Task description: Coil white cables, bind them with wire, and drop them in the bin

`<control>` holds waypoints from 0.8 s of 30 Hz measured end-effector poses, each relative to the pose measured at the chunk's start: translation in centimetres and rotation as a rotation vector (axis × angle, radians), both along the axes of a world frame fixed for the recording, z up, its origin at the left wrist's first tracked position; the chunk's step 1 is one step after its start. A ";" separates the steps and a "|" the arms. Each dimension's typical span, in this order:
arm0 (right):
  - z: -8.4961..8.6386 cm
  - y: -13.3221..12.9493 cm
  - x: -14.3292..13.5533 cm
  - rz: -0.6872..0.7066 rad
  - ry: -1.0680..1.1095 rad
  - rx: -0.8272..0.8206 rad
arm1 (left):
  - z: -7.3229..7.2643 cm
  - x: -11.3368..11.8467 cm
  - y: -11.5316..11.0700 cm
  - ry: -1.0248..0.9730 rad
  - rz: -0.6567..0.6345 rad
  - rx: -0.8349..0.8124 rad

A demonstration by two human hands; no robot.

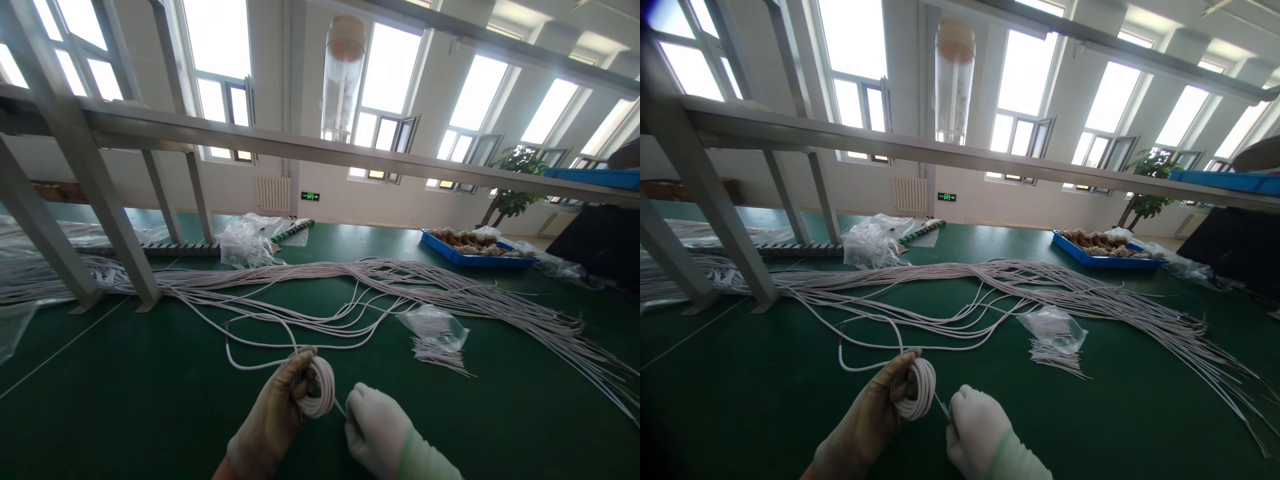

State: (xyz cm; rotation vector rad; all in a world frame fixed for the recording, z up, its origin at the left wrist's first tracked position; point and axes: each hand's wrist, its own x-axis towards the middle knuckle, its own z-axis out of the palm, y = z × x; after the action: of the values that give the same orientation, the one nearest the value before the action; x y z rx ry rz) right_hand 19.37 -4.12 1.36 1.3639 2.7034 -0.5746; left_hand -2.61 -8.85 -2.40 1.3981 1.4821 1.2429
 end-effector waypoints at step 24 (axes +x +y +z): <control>0.5 1.6 -1.4 -0.148 0.012 -0.205 | 1.5 -0.8 0.0 0.003 -0.007 -0.021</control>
State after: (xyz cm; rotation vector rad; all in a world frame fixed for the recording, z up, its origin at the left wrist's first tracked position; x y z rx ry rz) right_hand 18.01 -2.48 1.86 1.5150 2.4839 -0.8477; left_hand -3.40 -8.85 -0.95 1.3902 1.4872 1.2183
